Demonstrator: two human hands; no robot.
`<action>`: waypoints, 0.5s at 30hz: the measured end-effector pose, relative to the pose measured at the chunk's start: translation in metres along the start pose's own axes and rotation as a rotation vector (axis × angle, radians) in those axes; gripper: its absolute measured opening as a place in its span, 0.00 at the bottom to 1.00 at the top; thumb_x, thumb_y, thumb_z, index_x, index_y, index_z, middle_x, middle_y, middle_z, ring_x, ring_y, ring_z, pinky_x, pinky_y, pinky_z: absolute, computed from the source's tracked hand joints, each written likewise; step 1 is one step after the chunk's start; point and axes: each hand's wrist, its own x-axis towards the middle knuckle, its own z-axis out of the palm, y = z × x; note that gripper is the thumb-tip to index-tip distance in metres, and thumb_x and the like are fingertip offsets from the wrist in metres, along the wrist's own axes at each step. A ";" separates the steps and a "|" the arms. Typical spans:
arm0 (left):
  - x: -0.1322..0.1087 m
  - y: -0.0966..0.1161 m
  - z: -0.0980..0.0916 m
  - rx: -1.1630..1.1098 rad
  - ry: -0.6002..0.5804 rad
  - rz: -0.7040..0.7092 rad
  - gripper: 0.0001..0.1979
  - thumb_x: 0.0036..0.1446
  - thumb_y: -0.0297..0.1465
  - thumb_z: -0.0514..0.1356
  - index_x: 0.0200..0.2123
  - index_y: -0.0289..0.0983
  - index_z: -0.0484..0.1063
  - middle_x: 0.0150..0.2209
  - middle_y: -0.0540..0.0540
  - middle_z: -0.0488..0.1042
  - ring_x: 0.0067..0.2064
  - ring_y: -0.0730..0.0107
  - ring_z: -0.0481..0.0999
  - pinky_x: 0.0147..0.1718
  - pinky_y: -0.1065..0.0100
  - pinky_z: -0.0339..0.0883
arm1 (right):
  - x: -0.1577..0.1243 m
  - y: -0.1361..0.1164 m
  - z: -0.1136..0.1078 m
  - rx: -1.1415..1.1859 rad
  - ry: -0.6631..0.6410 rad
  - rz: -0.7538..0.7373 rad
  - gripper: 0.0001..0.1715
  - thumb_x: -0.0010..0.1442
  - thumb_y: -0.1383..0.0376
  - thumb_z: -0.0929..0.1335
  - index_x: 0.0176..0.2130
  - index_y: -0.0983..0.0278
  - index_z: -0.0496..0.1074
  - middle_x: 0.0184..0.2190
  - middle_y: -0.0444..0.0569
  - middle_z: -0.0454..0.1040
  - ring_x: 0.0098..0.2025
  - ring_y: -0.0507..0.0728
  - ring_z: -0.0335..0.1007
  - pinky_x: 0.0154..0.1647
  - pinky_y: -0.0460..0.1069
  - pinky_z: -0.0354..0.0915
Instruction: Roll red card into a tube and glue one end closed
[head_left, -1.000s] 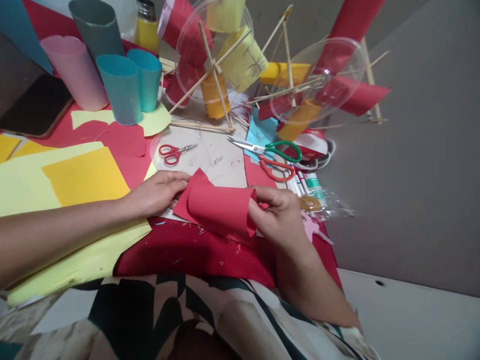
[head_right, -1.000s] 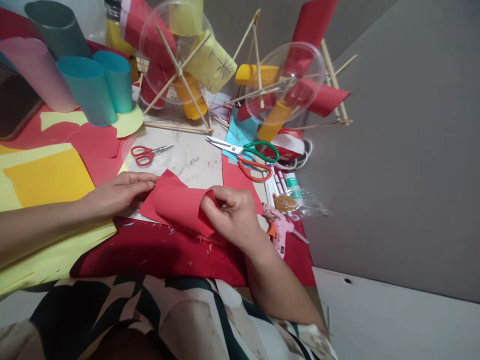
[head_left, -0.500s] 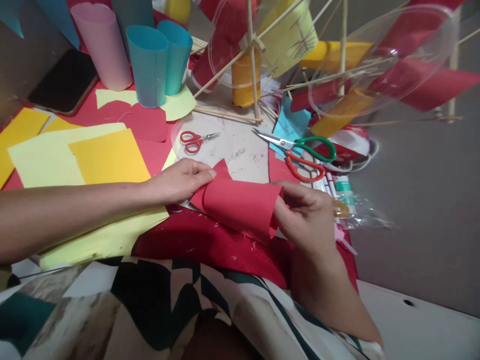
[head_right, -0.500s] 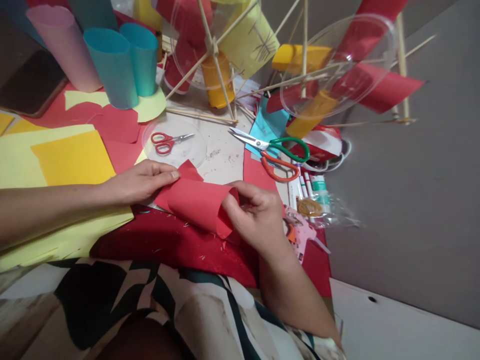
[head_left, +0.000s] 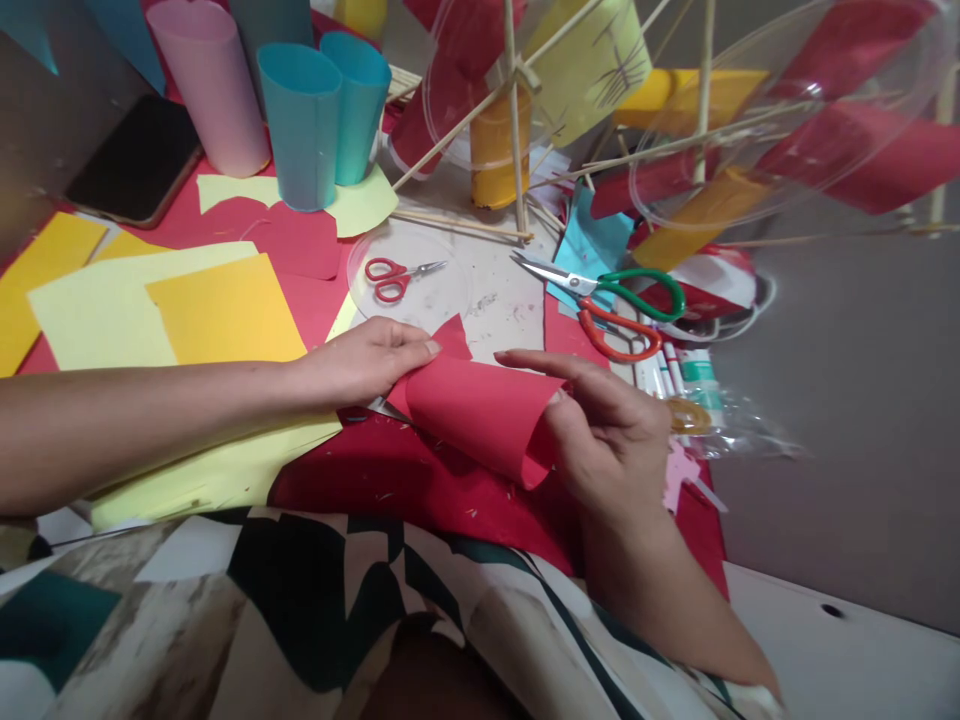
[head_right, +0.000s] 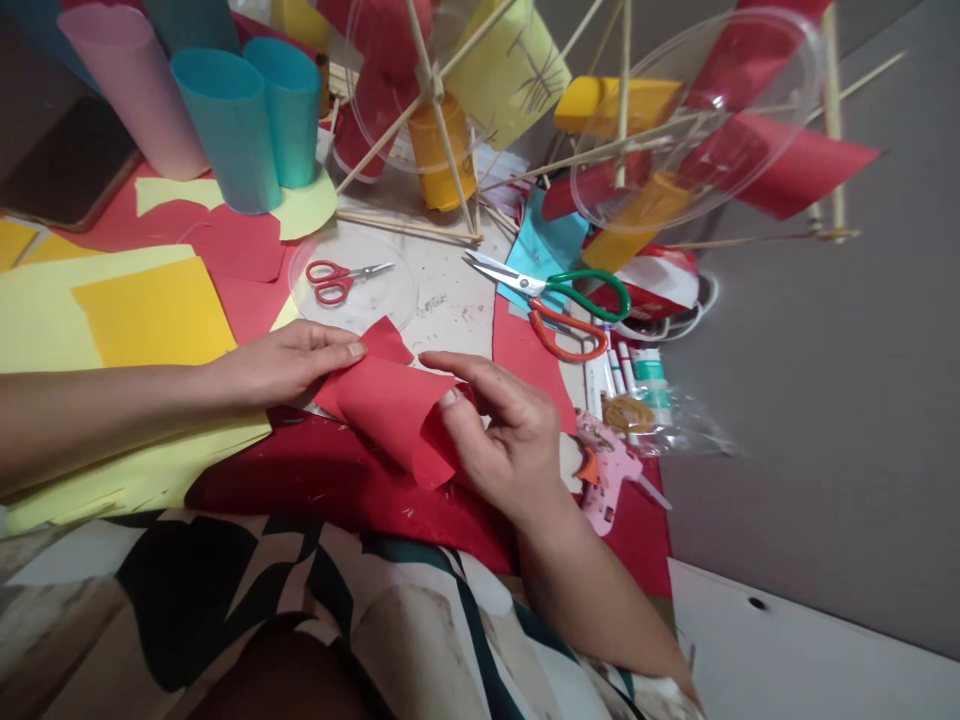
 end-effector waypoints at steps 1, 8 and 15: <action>0.000 0.000 0.000 -0.024 -0.001 -0.007 0.15 0.67 0.34 0.54 0.27 0.37 0.70 0.18 0.55 0.66 0.15 0.81 0.57 0.15 0.75 0.48 | 0.000 0.001 0.000 0.029 -0.010 -0.018 0.16 0.63 0.64 0.66 0.47 0.56 0.81 0.39 0.45 0.83 0.28 0.53 0.72 0.30 0.50 0.67; 0.003 -0.008 0.005 -0.331 0.005 -0.069 0.09 0.61 0.31 0.61 0.29 0.36 0.77 0.29 0.47 0.78 0.26 0.74 0.74 0.28 0.73 0.68 | -0.001 0.005 -0.004 0.190 -0.032 -0.075 0.24 0.68 0.46 0.63 0.51 0.52 0.80 0.48 0.46 0.83 0.52 0.61 0.78 0.46 0.53 0.73; 0.006 -0.005 0.005 -0.474 0.115 -0.212 0.07 0.57 0.23 0.63 0.27 0.33 0.77 0.28 0.45 0.79 0.28 0.73 0.76 0.31 0.72 0.71 | -0.001 0.014 0.005 0.494 -0.089 -0.024 0.31 0.65 0.39 0.61 0.52 0.52 0.79 0.45 0.47 0.83 0.43 0.60 0.81 0.43 0.54 0.77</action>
